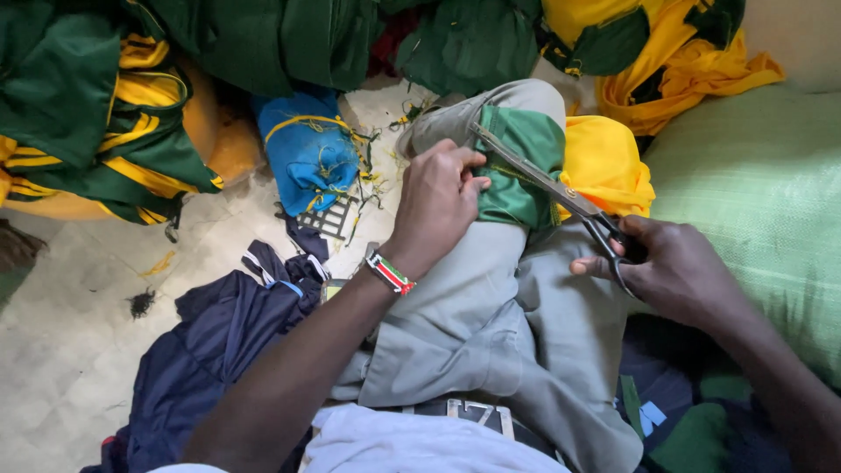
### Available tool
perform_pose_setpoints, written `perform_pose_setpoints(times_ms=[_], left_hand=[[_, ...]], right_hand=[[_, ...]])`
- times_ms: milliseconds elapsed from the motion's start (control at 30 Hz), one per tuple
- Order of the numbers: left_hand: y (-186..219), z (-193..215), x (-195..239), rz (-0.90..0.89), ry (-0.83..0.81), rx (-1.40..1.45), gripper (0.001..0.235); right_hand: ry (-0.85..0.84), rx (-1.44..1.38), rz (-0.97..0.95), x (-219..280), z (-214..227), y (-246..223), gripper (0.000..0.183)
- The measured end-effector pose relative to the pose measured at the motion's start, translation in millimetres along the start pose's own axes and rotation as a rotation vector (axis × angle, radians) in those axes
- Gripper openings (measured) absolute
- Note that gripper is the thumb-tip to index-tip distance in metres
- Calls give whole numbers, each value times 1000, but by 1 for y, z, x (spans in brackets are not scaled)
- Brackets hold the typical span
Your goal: The person sits on the floor and uses scissors to cut a yellow piece of fabric, then cuts a green piece of fabric. They trim the edges and remove excess material from both items.
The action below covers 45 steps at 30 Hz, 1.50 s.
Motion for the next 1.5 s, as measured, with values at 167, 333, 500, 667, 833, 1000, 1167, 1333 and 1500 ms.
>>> perform_pose_setpoints(times_ms=[167,333,500,667,833,1000,1167,1333,1500], left_hand=[[-10,-3,-3,30,-10,-54,5],[-31,-8,-8,70,-160,28,7],[-18,9,0,17,-64,119,10],[-10,15,7,-49,15,118,7],[-9,17,10,-60,69,114,8],[-28,11,10,112,20,317,13],[-38,7,11,198,12,399,13],[-48,1,10,302,-17,558,12],[-41,5,12,289,-6,543,12]], right_hand=[[48,90,53,4,9,8,54],[103,131,133,10,12,19,51],[239,400,201,26,23,20,51],[425,625,272,48,30,9,65],[479,798,231,57,30,2,68],[559,769,329,61,33,-2,66],[531,770,304,61,31,-2,67],[544,813,294,59,28,-2,70],[581,817,299,58,25,-8,68]])
Point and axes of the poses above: each hand's wrist, its own x-axis away from the middle knuckle, its own z-axis out of the back of the hand, y = z × x, the point moved 9 cm from there along -x, towards the middle knuckle
